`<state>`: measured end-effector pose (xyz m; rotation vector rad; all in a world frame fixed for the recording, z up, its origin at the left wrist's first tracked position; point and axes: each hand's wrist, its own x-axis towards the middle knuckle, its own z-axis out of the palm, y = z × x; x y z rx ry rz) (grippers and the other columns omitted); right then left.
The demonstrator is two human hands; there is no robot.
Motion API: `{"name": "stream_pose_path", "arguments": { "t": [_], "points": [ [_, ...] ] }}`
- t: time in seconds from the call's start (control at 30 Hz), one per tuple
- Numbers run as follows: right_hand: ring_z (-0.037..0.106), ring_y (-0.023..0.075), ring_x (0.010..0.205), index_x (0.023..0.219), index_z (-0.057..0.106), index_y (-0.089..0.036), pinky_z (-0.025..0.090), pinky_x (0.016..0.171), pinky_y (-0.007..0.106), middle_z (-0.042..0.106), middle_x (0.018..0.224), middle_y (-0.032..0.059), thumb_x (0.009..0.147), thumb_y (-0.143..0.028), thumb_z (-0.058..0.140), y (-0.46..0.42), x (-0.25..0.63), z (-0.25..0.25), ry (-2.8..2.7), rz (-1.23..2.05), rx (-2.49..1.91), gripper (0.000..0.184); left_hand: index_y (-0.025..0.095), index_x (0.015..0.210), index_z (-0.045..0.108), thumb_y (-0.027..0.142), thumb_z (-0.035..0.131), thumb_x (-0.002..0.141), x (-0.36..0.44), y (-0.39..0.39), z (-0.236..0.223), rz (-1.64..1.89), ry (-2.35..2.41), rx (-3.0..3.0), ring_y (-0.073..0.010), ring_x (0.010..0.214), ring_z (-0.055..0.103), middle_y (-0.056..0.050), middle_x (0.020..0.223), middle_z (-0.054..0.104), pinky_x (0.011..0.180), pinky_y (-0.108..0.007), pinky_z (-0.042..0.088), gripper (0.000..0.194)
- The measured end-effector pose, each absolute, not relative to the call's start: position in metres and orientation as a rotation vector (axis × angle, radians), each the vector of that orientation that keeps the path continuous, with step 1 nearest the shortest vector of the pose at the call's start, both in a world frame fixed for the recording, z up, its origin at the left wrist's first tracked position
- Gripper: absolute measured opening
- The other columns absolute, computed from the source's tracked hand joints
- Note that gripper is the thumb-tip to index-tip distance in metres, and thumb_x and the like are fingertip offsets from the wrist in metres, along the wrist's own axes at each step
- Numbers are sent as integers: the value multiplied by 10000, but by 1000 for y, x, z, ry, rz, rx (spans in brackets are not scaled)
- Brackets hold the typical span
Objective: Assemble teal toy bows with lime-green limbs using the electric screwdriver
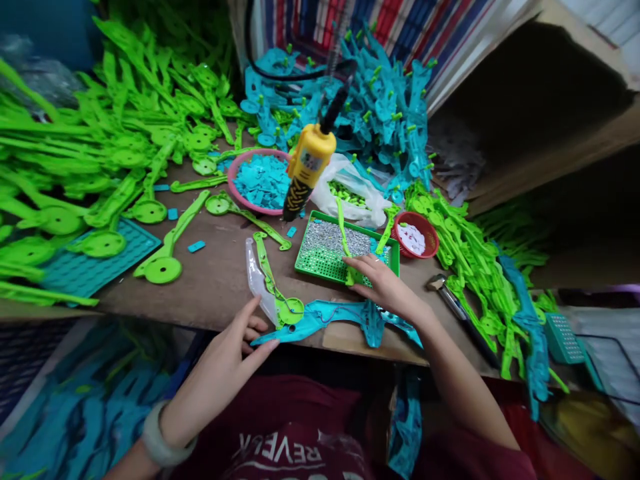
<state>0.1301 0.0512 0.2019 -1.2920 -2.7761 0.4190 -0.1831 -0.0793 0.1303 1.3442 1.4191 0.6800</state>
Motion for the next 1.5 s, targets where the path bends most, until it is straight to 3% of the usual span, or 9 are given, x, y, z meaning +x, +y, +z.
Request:
{"name": "stream_pose_path", "arguments": {
  "t": [0.17, 0.3, 0.47, 0.67, 0.77, 0.9, 0.97, 1.17, 1.5],
  "points": [
    [585, 291, 1099, 1417, 415, -190, 538, 897, 477, 642, 1178, 137, 933, -219, 590, 32, 113, 209, -2640, 248, -1183, 515, 284, 1521, 256, 433, 513, 942, -174, -85, 123, 771, 1370, 1322, -181, 912, 668, -30, 1072, 639, 854, -364, 564, 651],
    [586, 264, 1073, 1388, 447, -156, 534, 916, 458, 651, 1182, 146, 926, -221, 598, 5, 76, 218, -2652, 333, -969, 491, 249, 1522, 279, 413, 501, 955, -170, -85, 120, 861, 1413, 1352, -176, 895, 660, -15, 998, 670, 843, -346, 556, 631],
    [581, 262, 1104, 1238, 572, -100, 542, 941, 429, 635, 1238, 184, 928, -211, 597, -24, 37, 209, -2810, 453, -812, 330, 253, 1512, 308, 343, 503, 954, -162, -91, 116, 926, 1378, 1340, -162, 836, 658, 9, 923, 668, 813, -325, 560, 598],
    [567, 285, 1092, 1228, 569, -126, 557, 861, 462, 617, 1244, 198, 897, -135, 622, -10, 37, 189, -2688, 222, -890, 336, 238, 1538, 212, 348, 508, 960, -153, -98, 117, 956, 1375, 1315, -175, 818, 668, -3, 913, 656, 792, -345, 575, 659],
    [551, 317, 1143, 1227, 567, -125, 551, 867, 480, 604, 1256, 214, 873, -93, 629, -4, 43, 182, -2665, 85, -914, 361, 251, 1508, 285, 460, 475, 975, -159, -96, 128, 876, 1563, 1469, -240, 934, 667, -69, 1058, 635, 802, -423, 576, 603],
    [558, 315, 1166, 1308, 512, -143, 552, 856, 467, 589, 1250, 214, 859, -85, 627, -11, 50, 175, -2625, 32, -859, 467, 253, 1449, 378, 506, 434, 986, -178, -72, 139, 950, 1726, 1570, -295, 1201, 569, -131, 1359, 513, 942, -467, 529, 530],
    [575, 297, 1125, 1333, 487, -174, 547, 845, 468, 586, 1226, 194, 857, -92, 624, -13, 53, 171, -2558, 81, -890, 502, 240, 1449, 372, 486, 446, 985, -188, -49, 137, 1016, 1709, 1550, -269, 1158, 586, -129, 1360, 506, 944, -441, 527, 530],
    [568, 275, 1087, 1383, 446, -173, 535, 879, 470, 575, 1210, 184, 900, -128, 574, -8, 57, 159, -2598, 365, -965, 502, 215, 1404, 446, 378, 523, 952, -195, 4, 118, 1019, 1579, 1549, -205, 926, 625, -77, 1113, 602, 851, -390, 540, 487],
    [556, 263, 1097, 1383, 472, -155, 538, 905, 440, 568, 1248, 184, 912, -140, 555, -7, 60, 154, -2587, 484, -942, 479, 208, 1373, 527, 447, 536, 921, -190, 2, 115, 935, 1510, 1501, -165, 754, 629, -36, 960, 600, 695, -318, 549, 511]
  ]
}}
